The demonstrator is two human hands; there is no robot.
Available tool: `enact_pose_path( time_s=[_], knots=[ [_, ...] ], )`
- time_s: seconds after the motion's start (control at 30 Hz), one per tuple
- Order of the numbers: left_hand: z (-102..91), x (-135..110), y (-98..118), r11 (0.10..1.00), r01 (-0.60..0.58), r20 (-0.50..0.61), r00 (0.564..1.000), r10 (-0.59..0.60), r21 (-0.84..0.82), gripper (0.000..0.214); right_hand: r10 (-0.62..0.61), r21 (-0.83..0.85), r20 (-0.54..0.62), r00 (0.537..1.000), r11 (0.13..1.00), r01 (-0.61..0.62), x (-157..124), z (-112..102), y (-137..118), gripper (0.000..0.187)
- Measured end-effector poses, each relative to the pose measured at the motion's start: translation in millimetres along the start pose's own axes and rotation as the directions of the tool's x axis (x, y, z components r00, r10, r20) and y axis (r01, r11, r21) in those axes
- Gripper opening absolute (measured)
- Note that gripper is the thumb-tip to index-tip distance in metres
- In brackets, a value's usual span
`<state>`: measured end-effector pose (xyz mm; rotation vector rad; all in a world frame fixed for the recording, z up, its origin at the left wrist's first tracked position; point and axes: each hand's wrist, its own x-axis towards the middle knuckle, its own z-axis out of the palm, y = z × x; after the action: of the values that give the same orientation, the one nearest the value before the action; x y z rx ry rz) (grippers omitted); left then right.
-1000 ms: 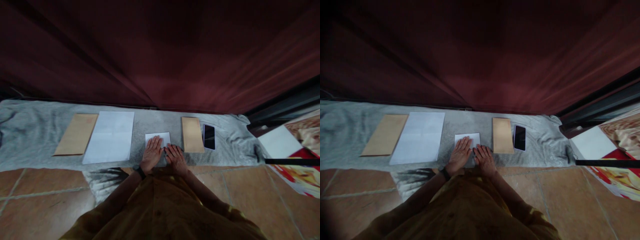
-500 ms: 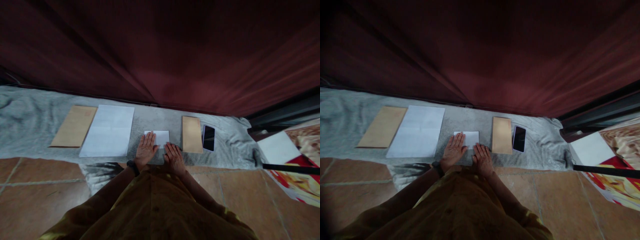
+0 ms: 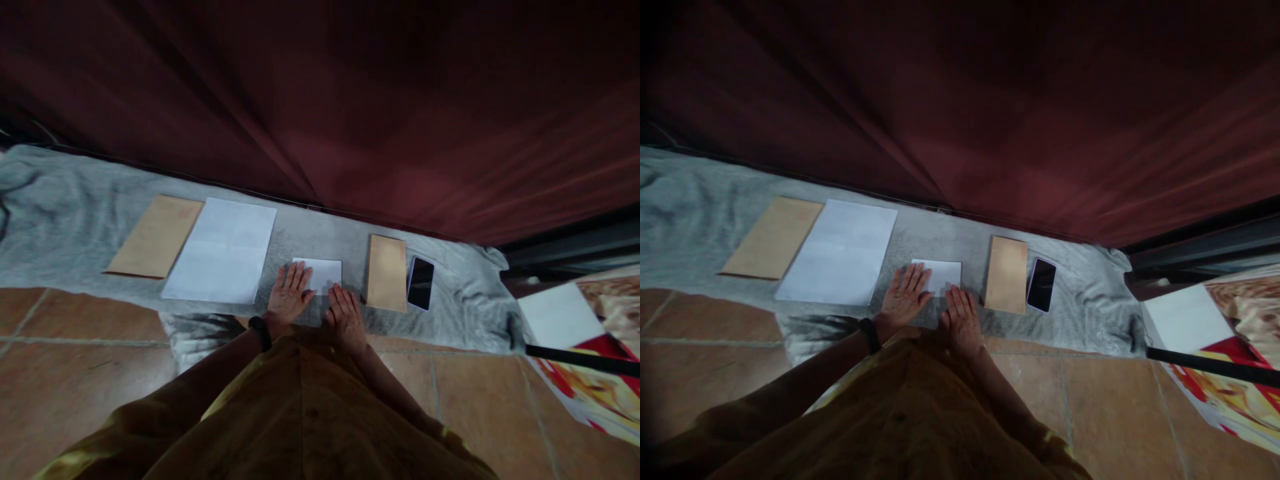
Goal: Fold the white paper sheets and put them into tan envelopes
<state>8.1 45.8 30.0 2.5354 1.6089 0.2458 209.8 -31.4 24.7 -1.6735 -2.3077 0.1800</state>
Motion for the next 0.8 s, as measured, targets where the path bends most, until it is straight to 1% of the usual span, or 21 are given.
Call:
enact_pose_path(
  time_s=[0.1, 0.23, 0.47, 0.7, 0.8],
  knots=[
    [-1.1, -0.4, 0.8, 1.000, -0.002, 0.011, 1.000, 0.002, 0.002, 0.063, -0.062, 0.017, 0.016, 0.998, 0.998, 0.062, 10.1, 1.8, -14.1, 0.054],
    [-2.4, -1.3, 2.0, 1.000, 0.005, 0.019, 1.000, -0.005, 0.003, 0.063, -0.061, 0.028, 0.027, 0.998, 0.998, 0.061, 13.5, 6.0, -22.4, 0.053],
    [-1.1, -2.3, 0.7, 1.000, 0.009, -0.014, 1.000, -0.009, -0.014, 0.063, -0.050, 0.015, 0.026, 0.998, 0.999, 0.050, -0.3, 5.3, -6.8, 0.056],
    [0.2, -3.2, -0.5, 0.999, 0.002, -0.060, 0.998, -0.005, -0.040, 0.066, 0.029, -0.017, 0.013, 1.000, 0.999, -0.028, -10.6, 2.6, 0.9, 0.058],
    [0.5, -4.2, -0.6, 1.000, -0.004, -0.075, 0.997, 0.002, -0.027, 0.065, 0.039, -0.030, 0.017, 0.999, 0.999, -0.039, -12.3, 1.9, 1.9, 0.059]
  ],
)
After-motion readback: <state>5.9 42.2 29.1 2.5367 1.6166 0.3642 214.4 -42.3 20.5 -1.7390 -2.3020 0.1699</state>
